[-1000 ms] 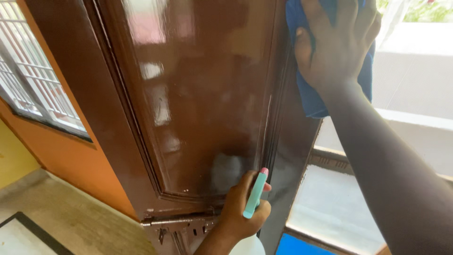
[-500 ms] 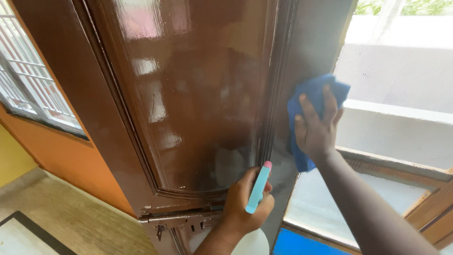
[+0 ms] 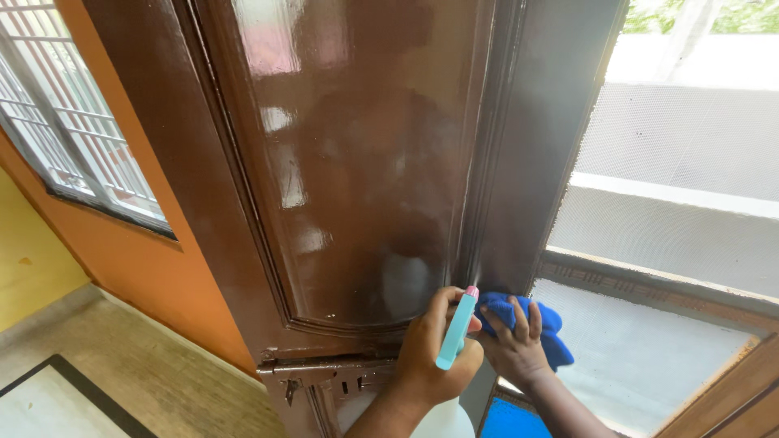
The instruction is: The person sprays a cleaning solution onto a brown wooden door and wipes the surface with a blue cloth. They clean the upper panels, the door frame, and the lower sections including the latch area.
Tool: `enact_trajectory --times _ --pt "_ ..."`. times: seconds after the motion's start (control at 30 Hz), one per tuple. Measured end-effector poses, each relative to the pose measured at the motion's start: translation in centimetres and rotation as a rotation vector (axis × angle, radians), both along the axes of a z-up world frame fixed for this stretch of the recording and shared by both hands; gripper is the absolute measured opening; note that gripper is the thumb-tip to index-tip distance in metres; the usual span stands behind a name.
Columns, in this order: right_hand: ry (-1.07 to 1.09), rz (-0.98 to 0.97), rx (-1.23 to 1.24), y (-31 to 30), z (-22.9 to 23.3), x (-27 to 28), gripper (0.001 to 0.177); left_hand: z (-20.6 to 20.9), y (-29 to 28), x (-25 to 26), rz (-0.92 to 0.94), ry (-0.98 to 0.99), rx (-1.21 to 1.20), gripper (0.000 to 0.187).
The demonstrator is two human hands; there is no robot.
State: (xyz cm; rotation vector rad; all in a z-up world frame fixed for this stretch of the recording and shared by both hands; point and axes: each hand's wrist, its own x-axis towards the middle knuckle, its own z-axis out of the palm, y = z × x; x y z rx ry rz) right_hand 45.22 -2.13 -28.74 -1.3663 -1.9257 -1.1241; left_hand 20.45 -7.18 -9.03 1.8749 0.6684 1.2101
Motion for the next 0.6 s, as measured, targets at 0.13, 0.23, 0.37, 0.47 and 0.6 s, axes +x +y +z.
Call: enact_trajectory --times 0.13,0.23,0.37,0.47,0.6 --pt "0.054 -0.03 -0.042 -0.1 -0.6 -1.1 0.041 0.2 -0.3 -0.2 0.037 0.04 -0.037 0.063" --pt "0.053 -0.01 -0.005 0.4 3.5 -1.7 0.033 0.5 -0.4 -0.9 0.044 0.066 -0.062 0.06" --pt "0.011 -0.158 0.076 1.2 13.6 -2.4 0.048 0.4 -0.4 -1.6 0.049 0.056 0.059 0.049" --pt "0.039 -0.179 0.166 1.6 21.5 -2.3 0.042 0.1 -0.4 -1.7 0.039 0.052 0.064 0.047" --pt "0.17 -0.119 0.29 2.3 28.8 -3.0 0.042 -0.4 -0.3 -1.7 0.047 0.038 0.01 0.049"
